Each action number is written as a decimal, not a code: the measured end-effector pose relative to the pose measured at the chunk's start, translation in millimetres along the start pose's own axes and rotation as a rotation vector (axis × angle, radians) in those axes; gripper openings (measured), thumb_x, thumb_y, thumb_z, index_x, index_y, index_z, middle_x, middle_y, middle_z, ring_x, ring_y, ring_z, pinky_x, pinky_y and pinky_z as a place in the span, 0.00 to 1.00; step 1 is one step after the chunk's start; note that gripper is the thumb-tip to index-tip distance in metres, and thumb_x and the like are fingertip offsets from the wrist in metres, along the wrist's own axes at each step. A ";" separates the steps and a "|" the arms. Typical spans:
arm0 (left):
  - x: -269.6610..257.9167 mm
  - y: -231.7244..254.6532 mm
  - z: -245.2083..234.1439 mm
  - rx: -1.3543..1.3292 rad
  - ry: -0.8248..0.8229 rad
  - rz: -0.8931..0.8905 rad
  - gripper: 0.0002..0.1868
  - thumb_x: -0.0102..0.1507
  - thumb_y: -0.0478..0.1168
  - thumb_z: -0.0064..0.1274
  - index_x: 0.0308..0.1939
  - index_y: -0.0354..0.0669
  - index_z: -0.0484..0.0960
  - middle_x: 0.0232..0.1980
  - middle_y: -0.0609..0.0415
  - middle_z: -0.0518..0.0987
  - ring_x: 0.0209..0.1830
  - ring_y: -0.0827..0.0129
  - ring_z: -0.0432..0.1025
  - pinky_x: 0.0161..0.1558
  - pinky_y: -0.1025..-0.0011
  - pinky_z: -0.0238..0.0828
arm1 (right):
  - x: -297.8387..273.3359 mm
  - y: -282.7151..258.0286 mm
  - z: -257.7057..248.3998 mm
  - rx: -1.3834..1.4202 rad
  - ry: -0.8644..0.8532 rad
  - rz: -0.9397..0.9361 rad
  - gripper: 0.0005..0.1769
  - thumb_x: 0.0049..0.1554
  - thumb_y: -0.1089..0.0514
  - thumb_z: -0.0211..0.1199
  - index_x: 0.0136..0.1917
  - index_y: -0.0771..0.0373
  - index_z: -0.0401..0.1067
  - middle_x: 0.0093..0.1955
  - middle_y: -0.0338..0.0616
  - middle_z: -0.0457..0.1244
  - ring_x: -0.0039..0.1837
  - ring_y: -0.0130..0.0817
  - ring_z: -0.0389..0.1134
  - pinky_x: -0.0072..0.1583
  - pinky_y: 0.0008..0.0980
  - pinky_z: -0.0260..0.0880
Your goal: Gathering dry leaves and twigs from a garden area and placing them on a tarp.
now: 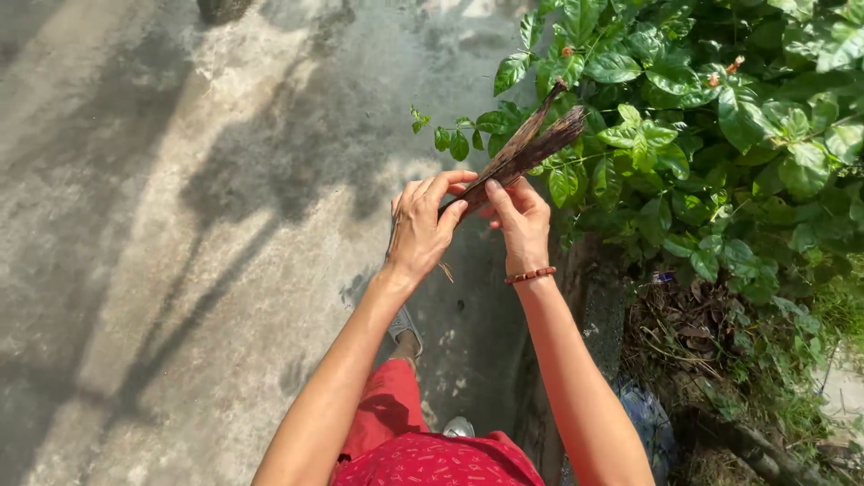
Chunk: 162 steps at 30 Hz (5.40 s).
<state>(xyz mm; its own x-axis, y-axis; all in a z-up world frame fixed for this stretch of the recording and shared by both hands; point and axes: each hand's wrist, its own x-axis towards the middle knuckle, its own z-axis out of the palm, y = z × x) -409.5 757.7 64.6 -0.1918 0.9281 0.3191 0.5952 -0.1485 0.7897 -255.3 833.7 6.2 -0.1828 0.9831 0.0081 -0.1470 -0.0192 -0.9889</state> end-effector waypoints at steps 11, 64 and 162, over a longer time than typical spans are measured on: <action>236.4 -113.8 -43.2 0.071 0.014 0.041 0.15 0.64 0.38 0.55 0.56 0.56 0.80 0.44 0.62 0.83 0.49 0.62 0.73 0.60 0.58 0.59 | 246.0 8.3 97.6 0.196 0.023 0.082 0.08 0.62 0.55 0.67 0.52 0.60 0.76 0.45 0.35 0.71 0.40 0.19 0.68 0.38 0.18 0.64; 1397.8 -590.7 146.1 0.009 -0.286 -0.038 0.16 0.64 0.38 0.52 0.56 0.52 0.80 0.42 0.54 0.82 0.42 0.59 0.78 0.53 0.55 0.66 | 1424.3 147.5 240.2 0.247 0.325 0.351 0.11 0.58 0.55 0.69 0.51 0.59 0.71 0.44 0.39 0.70 0.40 0.23 0.70 0.39 0.19 0.64; 2376.4 -1098.3 -50.4 0.074 -0.189 -0.196 0.22 0.61 0.35 0.57 0.59 0.56 0.81 0.66 0.51 0.73 0.64 0.58 0.70 0.67 0.56 0.55 | 2483.1 211.4 590.9 -0.153 0.239 0.296 0.27 0.56 0.60 0.67 0.68 0.58 0.68 0.73 0.47 0.61 0.58 0.31 0.72 0.54 0.31 0.74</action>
<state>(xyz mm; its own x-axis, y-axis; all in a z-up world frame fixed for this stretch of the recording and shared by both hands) -1558.5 3109.1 -17.9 -0.1643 0.9849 0.0549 0.6180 0.0594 0.7839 -1314.8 3163.3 -95.1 0.0379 0.9541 -0.2969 0.0276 -0.2980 -0.9542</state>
